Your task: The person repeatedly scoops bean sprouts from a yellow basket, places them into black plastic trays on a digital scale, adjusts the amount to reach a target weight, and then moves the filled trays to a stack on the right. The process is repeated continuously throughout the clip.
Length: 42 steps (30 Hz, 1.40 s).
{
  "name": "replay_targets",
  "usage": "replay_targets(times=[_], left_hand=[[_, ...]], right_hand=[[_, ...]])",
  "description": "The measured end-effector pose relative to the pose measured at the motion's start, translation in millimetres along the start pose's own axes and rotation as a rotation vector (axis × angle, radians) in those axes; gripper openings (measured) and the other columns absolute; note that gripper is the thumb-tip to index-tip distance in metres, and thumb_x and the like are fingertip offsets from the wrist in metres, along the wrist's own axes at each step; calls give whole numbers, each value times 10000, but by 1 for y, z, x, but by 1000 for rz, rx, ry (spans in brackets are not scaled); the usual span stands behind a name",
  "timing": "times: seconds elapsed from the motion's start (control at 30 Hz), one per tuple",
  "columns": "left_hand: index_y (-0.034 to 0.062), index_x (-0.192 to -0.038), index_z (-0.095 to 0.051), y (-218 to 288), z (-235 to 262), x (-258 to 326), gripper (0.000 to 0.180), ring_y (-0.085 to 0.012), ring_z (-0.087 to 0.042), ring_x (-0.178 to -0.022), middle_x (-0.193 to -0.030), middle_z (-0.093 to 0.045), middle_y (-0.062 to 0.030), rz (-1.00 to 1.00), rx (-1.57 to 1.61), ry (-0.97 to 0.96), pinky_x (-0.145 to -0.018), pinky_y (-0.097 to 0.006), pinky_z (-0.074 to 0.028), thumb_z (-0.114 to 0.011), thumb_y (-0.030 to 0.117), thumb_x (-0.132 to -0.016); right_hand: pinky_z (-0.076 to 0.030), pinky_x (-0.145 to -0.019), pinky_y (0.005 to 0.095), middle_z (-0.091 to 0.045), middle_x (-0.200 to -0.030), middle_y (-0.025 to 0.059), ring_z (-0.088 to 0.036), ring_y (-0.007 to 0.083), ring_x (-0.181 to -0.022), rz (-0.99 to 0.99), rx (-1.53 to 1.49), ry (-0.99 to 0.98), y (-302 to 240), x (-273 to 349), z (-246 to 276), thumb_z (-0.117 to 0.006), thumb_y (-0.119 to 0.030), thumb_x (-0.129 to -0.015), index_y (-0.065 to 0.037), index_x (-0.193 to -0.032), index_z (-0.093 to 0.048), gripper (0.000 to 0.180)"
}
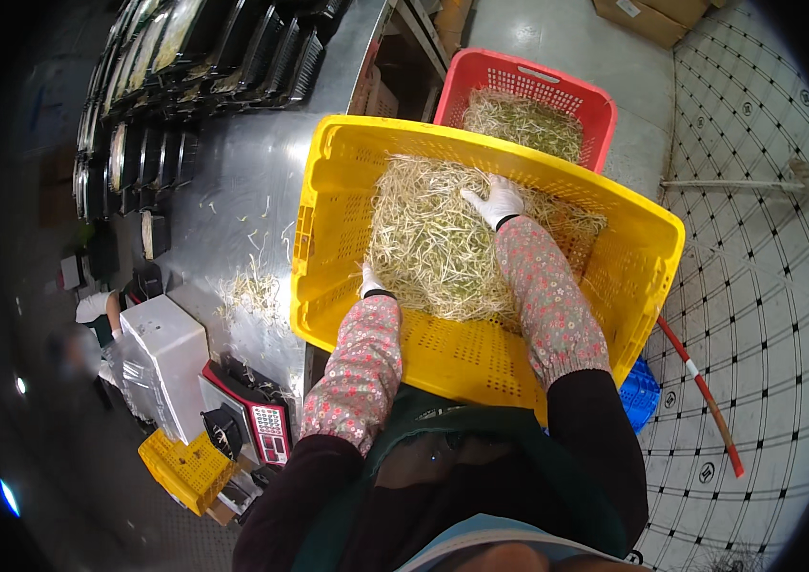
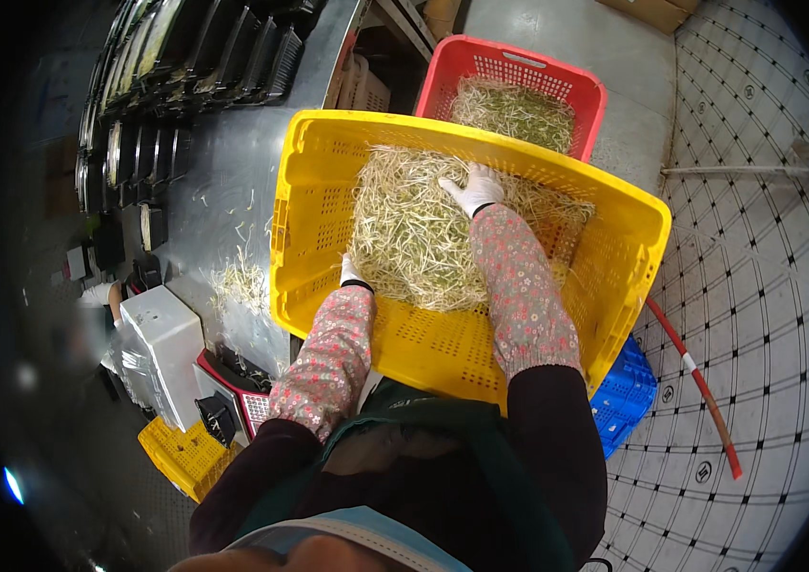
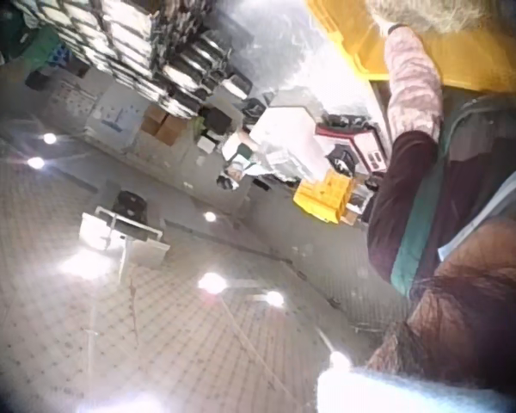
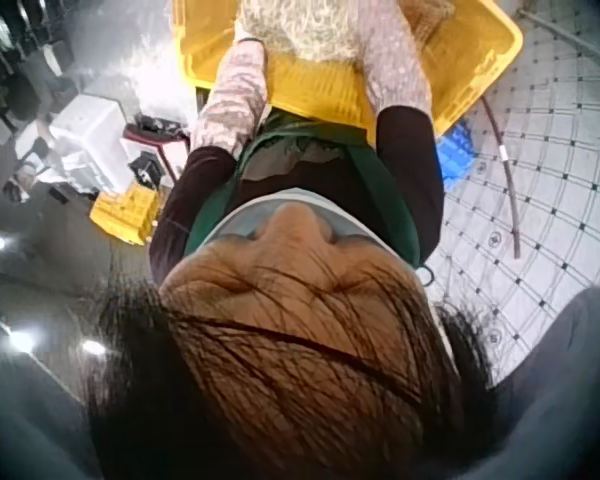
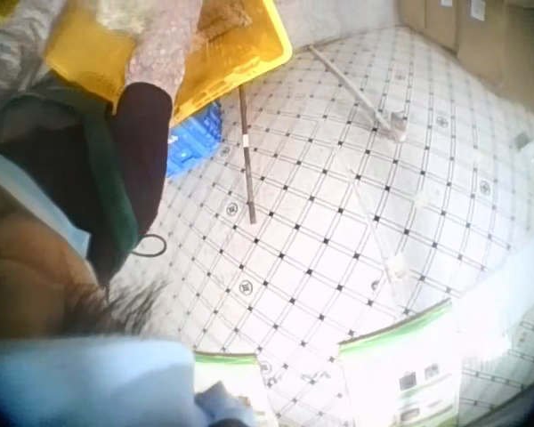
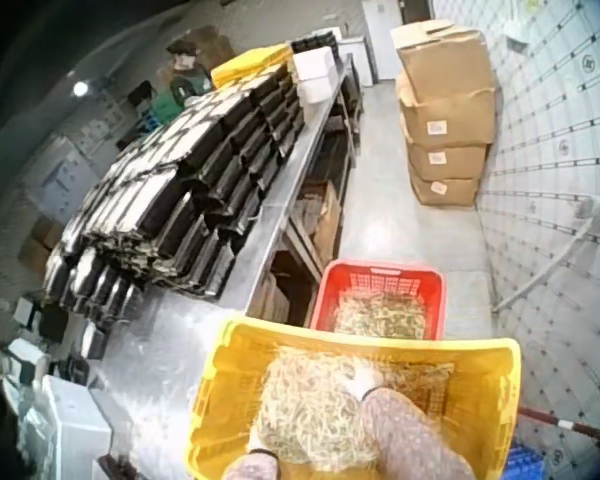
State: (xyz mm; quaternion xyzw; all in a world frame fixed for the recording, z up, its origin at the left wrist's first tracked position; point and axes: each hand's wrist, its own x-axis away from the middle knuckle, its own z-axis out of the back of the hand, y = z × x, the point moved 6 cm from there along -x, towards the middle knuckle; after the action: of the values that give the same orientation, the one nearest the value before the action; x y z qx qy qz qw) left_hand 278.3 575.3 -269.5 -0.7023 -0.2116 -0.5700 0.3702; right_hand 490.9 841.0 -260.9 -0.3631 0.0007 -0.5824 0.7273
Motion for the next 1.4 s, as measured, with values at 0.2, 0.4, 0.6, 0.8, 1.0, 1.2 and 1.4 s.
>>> replay_targets(times=[0.2,0.4,0.6,0.8,1.0,1.2,1.4], left_hand=[[239,-1530,-232,-4,12,-19,718,-258,-221,-1435,-1559,-252,32,-77,-1243,-63,-1150,-531,-217,-341,642,-946],[-2,-1436,-398,13,-27,-46,858,-308,-552,-1189,-1381,-522,-146,-916,-2840,-113,-1040,-424,-420,-564,616,-864],[-70,-1273,-552,18,-4,-101,768,-255,-555,-1178,-1243,-624,-169,-751,-3197,-1013,-1025,-329,-390,-648,564,-851],[-14,-1453,-362,21,-29,-84,1004,-267,-442,-1315,-1449,-452,-176,-1280,-3055,-659,-1096,-339,-319,-489,757,-823],[-6,-1446,-375,21,56,-21,943,-310,-424,-1335,-1462,-434,-177,-1277,-2986,-805,-1122,-364,-300,-383,743,-873],[88,-1437,-436,41,41,-74,896,-329,-523,-1231,-1398,-512,-130,-182,-2993,27,-1054,-449,-405,-328,772,-868],[167,-1497,-336,32,101,-70,848,-329,-445,-1292,-1470,-419,-95,607,-2520,-95,-1091,-501,-341,-330,743,-874]], right_hand=[[-443,-1011,415,-522,-1309,252,-523,355,-1218,-109,-21,-106,-13,-11,-6,-675,-780,-629,77,-1428,-294,1232],[-411,-1050,401,-474,-1391,257,-508,372,-1253,-384,-429,-323,12,34,-34,-747,-575,-702,-8,-1496,-217,1110],[-384,-1042,385,-543,-1272,284,-523,359,-1192,-592,-671,187,80,131,-24,-822,-449,-714,122,-1298,-470,890],[-208,-1170,460,-225,-1543,240,-225,410,-1420,-382,-325,246,105,85,27,-739,-642,-700,-7,-1481,-290,1102],[-290,-1140,405,-344,-1481,263,-346,361,-1380,-372,-405,-6,55,71,2,-812,-620,-617,19,-1486,-242,1220],[-404,-1037,373,-535,-1323,212,-526,307,-1211,-473,-728,-278,51,89,-14,-898,-431,-604,72,-1366,-407,1037],[-462,-957,335,-622,-1205,141,-603,229,-1080,-48,-970,11,-3,135,43,-905,-389,-608,33,-1319,-478,931]])
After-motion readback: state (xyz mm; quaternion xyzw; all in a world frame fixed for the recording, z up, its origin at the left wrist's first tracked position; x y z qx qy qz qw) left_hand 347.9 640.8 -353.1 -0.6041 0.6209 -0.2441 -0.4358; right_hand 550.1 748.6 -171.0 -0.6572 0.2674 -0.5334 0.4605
